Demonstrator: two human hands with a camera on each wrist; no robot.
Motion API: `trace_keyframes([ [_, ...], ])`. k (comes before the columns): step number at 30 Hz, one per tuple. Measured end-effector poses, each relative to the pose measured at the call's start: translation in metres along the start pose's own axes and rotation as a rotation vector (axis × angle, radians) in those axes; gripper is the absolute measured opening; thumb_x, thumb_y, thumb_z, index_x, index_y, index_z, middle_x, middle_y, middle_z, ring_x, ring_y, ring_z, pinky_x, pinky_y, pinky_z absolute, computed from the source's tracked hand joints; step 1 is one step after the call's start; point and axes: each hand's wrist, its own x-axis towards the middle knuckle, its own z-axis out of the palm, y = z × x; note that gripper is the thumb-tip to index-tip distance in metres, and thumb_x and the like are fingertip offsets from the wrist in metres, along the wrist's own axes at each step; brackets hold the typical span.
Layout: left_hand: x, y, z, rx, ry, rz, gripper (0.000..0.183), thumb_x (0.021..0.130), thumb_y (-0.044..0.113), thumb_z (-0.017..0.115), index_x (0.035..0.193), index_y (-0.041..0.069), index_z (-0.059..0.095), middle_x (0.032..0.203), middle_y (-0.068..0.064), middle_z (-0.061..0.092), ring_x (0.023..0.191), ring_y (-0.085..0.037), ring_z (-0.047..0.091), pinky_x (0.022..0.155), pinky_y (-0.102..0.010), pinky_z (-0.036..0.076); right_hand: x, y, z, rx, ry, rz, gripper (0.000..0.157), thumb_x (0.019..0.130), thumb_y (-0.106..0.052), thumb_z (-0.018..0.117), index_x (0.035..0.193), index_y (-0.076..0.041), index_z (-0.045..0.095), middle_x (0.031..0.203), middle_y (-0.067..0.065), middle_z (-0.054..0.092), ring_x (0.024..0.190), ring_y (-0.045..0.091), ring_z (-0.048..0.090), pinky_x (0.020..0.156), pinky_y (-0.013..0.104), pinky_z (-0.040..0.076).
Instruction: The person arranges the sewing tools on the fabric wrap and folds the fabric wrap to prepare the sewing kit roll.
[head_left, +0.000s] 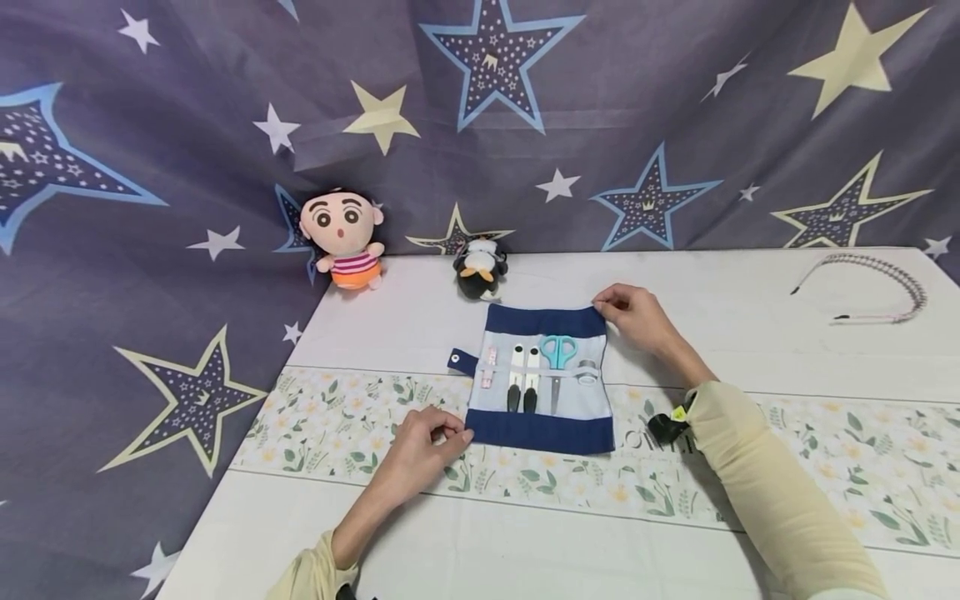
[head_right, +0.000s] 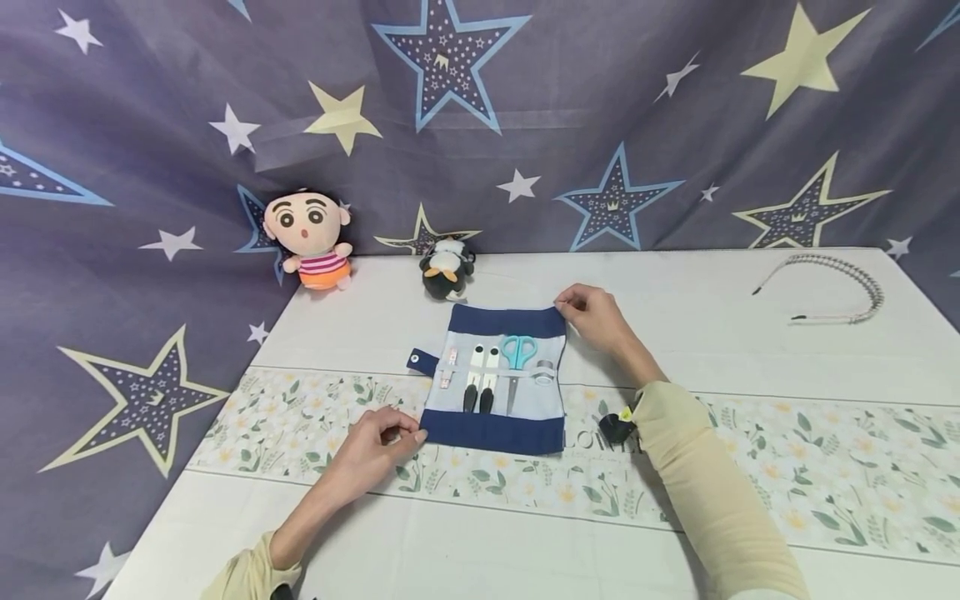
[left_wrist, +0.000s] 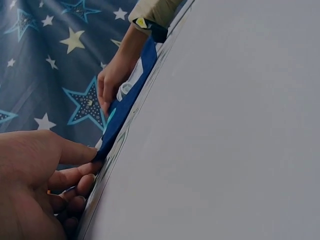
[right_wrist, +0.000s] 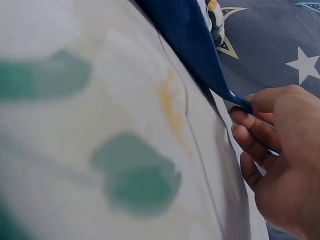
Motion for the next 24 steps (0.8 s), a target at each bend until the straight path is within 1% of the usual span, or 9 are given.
trace_keyframes([
  [7, 0.009, -0.001, -0.004, 0.026, -0.018, -0.067, 0.006, 0.092, 0.007, 0.076, 0.087, 0.009, 0.074, 0.082, 0.002, 0.059, 0.075, -0.015, 0.051, 0.069, -0.028, 0.042, -0.018, 0.002, -0.014, 0.016, -0.009, -0.006, 0.017, 0.104, -0.010, 0.060, 0.110, 0.002, 0.072, 0.090, 0.015, 0.068, 0.073, 0.023, 0.055, 0.062, 0.027, 0.043],
  [10, 0.016, -0.003, -0.008, 0.024, -0.043, -0.082, 0.005, 0.095, 0.007, 0.073, 0.091, 0.007, 0.073, 0.081, 0.000, 0.059, 0.072, -0.015, 0.052, 0.065, -0.028, 0.042, -0.029, 0.002, -0.022, 0.034, -0.015, -0.009, 0.016, 0.104, -0.009, 0.061, 0.110, 0.002, 0.072, 0.091, 0.015, 0.068, 0.075, 0.022, 0.056, 0.063, 0.026, 0.044],
  [12, 0.023, -0.005, -0.010, 0.028, -0.057, -0.080, 0.005, 0.097, 0.007, 0.071, 0.092, 0.007, 0.073, 0.079, 0.000, 0.060, 0.068, -0.015, 0.052, 0.062, -0.028, 0.042, -0.037, 0.003, -0.027, 0.043, -0.021, -0.010, 0.015, 0.103, -0.008, 0.062, 0.109, 0.002, 0.071, 0.092, 0.015, 0.069, 0.076, 0.021, 0.057, 0.063, 0.026, 0.044],
  [17, 0.047, -0.007, -0.012, 0.056, -0.073, -0.066, 0.009, 0.098, 0.007, 0.067, 0.093, 0.006, 0.074, 0.073, 0.000, 0.062, 0.060, -0.014, 0.050, 0.058, -0.028, 0.040, -0.057, 0.006, -0.041, 0.038, -0.036, -0.016, 0.011, 0.101, -0.007, 0.065, 0.105, 0.000, 0.072, 0.088, 0.012, 0.069, 0.072, 0.018, 0.057, 0.063, 0.025, 0.044],
  [22, 0.076, -0.006, -0.013, 0.082, -0.088, -0.063, 0.009, 0.100, 0.008, 0.066, 0.096, 0.004, 0.073, 0.074, -0.001, 0.064, 0.058, -0.014, 0.048, 0.056, -0.029, 0.038, -0.074, 0.011, -0.051, 0.038, -0.043, -0.049, 0.007, 0.099, -0.006, 0.069, 0.101, -0.001, 0.072, 0.083, 0.009, 0.068, 0.068, 0.015, 0.056, 0.062, 0.025, 0.045],
  [24, 0.087, -0.006, -0.013, 0.084, -0.090, -0.067, 0.010, 0.101, 0.009, 0.065, 0.097, 0.003, 0.073, 0.075, -0.002, 0.066, 0.058, -0.014, 0.050, 0.055, -0.029, 0.039, -0.081, 0.012, -0.054, 0.043, -0.053, -0.049, 0.006, 0.099, -0.006, 0.069, 0.100, -0.001, 0.072, 0.082, 0.009, 0.068, 0.067, 0.015, 0.056, 0.061, 0.025, 0.045],
])
